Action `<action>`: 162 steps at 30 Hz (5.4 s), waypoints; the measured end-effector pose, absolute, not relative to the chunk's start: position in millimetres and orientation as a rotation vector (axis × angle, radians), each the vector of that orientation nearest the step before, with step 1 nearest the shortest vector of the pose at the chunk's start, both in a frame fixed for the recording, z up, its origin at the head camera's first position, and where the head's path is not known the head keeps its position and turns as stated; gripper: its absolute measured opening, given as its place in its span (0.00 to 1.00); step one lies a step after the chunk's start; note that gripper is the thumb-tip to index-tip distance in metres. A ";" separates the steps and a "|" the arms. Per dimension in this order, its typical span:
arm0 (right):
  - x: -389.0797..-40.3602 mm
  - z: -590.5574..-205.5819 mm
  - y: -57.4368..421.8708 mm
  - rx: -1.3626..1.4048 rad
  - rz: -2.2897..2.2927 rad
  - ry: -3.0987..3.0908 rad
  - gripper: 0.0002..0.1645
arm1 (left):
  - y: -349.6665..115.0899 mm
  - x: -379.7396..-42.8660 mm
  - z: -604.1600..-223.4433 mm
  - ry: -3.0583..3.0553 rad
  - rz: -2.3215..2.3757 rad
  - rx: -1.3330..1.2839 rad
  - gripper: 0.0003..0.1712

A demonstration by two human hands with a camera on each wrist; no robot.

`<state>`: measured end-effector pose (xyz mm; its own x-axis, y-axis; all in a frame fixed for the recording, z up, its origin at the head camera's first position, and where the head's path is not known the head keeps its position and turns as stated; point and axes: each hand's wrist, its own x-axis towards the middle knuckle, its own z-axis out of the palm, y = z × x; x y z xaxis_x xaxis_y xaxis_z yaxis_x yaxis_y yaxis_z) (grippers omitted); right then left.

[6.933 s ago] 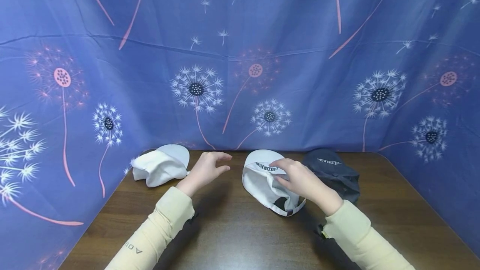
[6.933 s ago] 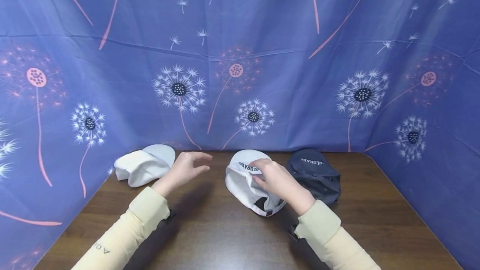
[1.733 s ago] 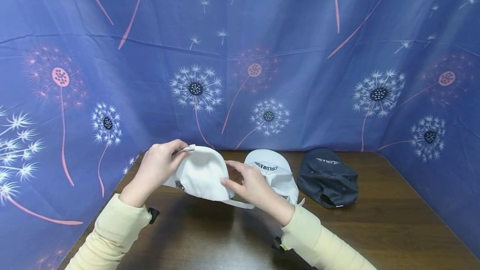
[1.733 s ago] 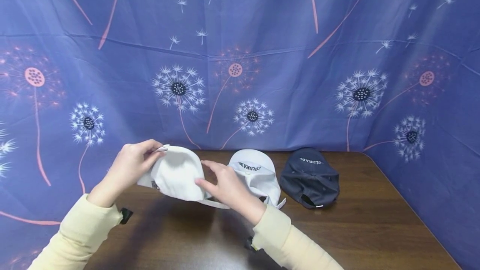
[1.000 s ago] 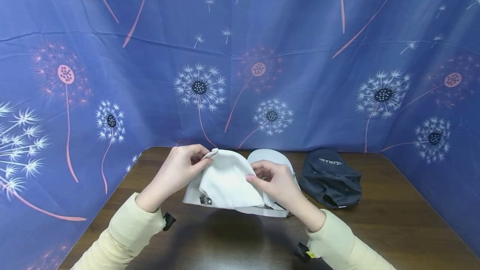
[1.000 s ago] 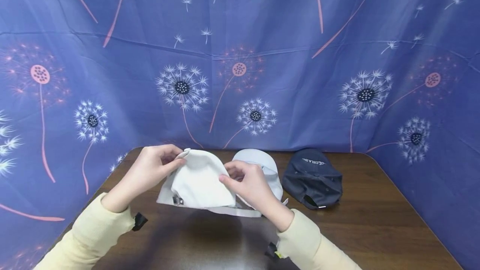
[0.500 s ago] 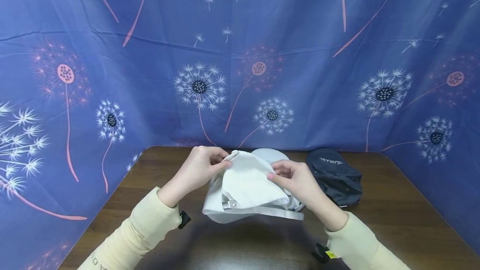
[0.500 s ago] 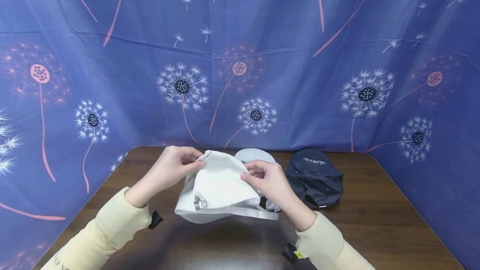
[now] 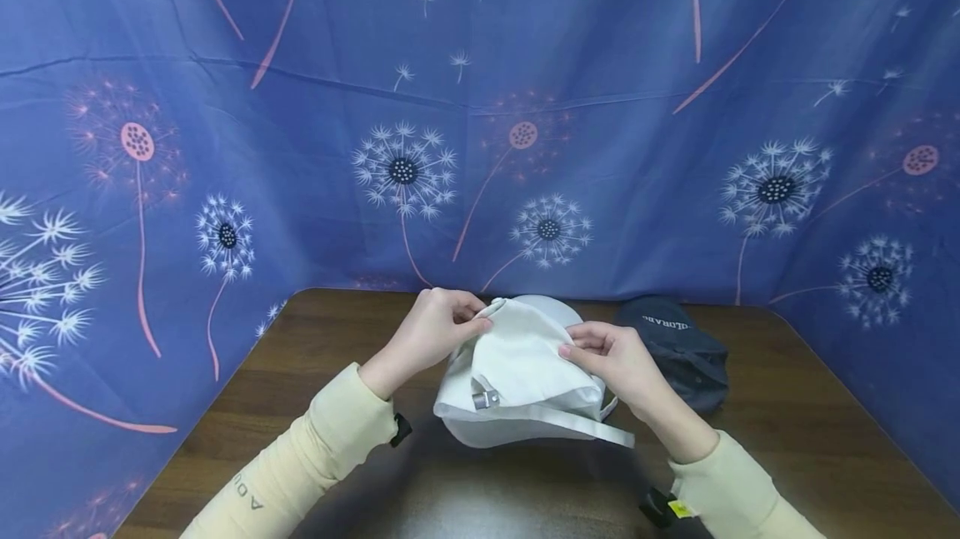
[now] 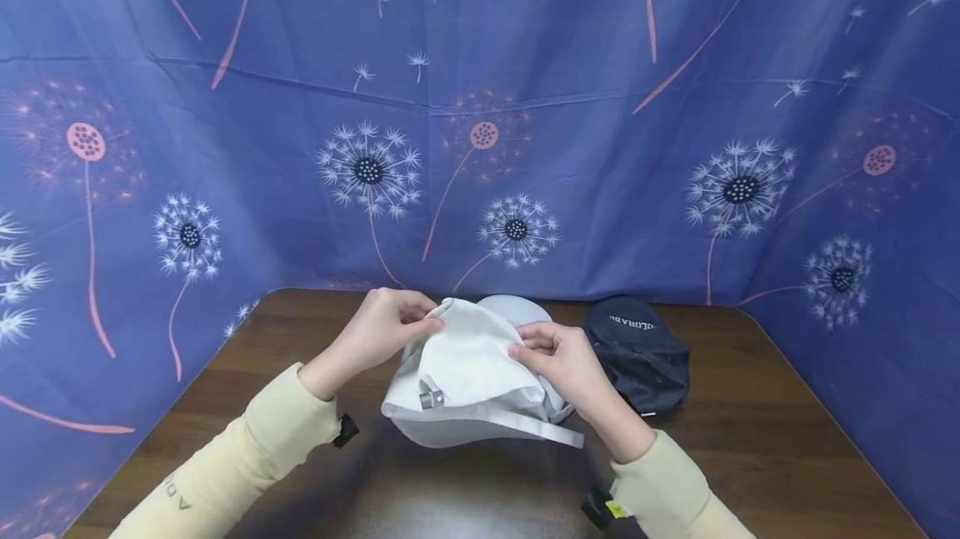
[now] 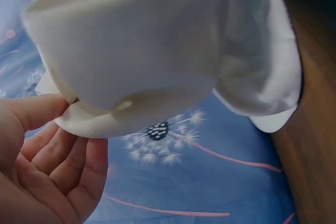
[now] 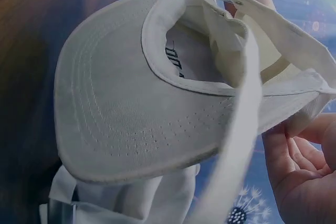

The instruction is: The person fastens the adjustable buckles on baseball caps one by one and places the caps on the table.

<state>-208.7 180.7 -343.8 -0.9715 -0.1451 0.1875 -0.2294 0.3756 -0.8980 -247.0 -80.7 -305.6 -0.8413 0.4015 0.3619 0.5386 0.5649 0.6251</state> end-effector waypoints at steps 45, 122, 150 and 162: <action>-221.2 -354.3 184.9 0.353 1.631 -2.518 0.19 | -71.5 -227.8 -331.7 -2.601 -0.943 -0.925 0.08; -175.7 -322.2 144.0 1.272 0.583 -1.540 0.12 | -57.4 -224.4 -288.3 -2.644 -1.917 -0.671 0.07; -177.9 -311.8 143.6 1.089 0.869 -1.397 0.12 | -69.8 -197.4 -287.6 -2.282 -1.296 -0.983 0.07; -185.4 -318.0 150.4 1.010 0.994 -1.485 0.06 | -59.1 -200.6 -284.6 -1.955 -1.074 -1.278 0.16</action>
<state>-185.4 150.4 -318.0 -0.1092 -0.0913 0.9898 -0.9500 0.3027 -0.0769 -200.6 -59.1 -284.6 -0.3862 0.4703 0.7935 0.9220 0.2236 0.3162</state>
